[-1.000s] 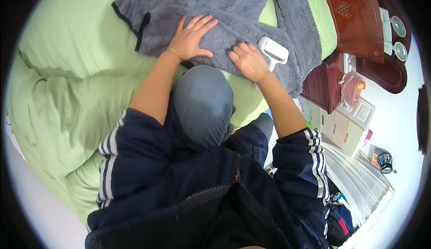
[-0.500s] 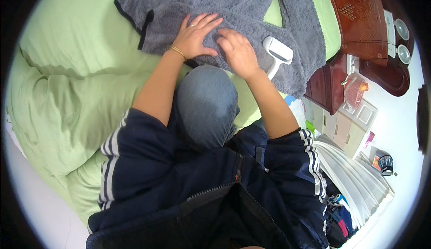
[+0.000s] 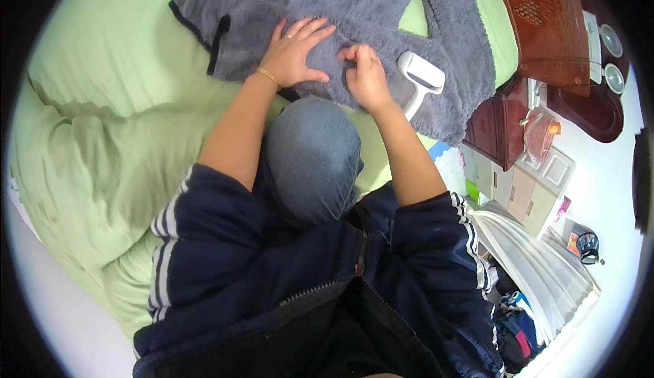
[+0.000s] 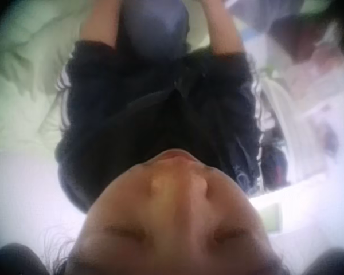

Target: The person uses a lint remover to clean a gray robe on a bed, then moves to a wooden headboard and a patterned duvet cover, rolling the device over each surface to remove lint.

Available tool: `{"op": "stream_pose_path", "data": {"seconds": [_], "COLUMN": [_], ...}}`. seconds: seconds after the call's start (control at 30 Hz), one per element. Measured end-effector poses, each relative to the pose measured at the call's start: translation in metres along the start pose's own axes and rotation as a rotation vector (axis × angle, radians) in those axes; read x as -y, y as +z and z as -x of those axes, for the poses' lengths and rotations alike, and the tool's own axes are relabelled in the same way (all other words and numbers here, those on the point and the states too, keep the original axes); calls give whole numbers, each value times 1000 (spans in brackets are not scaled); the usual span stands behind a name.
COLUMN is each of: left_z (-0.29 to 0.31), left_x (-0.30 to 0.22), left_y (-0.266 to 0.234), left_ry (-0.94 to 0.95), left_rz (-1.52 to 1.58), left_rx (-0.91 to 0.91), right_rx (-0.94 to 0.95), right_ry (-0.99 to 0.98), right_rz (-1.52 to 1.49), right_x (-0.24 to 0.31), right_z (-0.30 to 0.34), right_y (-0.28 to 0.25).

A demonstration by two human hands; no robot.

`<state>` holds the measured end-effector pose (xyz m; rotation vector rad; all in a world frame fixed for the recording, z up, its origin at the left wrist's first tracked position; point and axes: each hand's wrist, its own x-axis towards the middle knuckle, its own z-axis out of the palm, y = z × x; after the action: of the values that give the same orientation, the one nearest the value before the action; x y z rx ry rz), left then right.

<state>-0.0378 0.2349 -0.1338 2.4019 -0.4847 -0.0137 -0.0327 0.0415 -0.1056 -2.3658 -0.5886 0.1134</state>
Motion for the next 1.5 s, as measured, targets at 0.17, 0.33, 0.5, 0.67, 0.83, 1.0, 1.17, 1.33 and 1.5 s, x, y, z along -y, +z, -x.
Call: {"op": "stream_pose_path", "data": {"seconds": [0.17, 0.33, 0.5, 0.67, 0.83, 1.0, 1.17, 1.33, 1.5], "left_z": [-4, -6, -5, -2, -1, -3, -1, -1, -7], "left_x": [-11, -10, -10, -8, -8, -7, -2, 0, -4], "left_y": [-9, -7, -6, -6, -7, -5, 0, 4, 7], "left_ry": [-64, -62, -64, -72, -23, -36, -6, 28, -94], "left_rz": [3, -8, 4, 3, 26, 54, 60, 29, -110], "left_rx": [58, 75, 69, 34, 15, 9, -72, -237, -373], "right_rx": [55, 16, 256, 86, 223, 248, 8, -545, -339], "right_ry": [-75, -218, -248, -406, -245, -147, 62, 578, 839], "right_rz": [181, 266, 424, 422, 380, 413, 516, 363, 230], "right_x": [12, 14, 15, 25, 10, 4, 14, -21, -25], "right_z": [-6, -9, 1, -7, 38, 85, 101, 97, 81], "right_y": [-10, 2, -7, 4, -5, -12, -25, -47, -72]}}
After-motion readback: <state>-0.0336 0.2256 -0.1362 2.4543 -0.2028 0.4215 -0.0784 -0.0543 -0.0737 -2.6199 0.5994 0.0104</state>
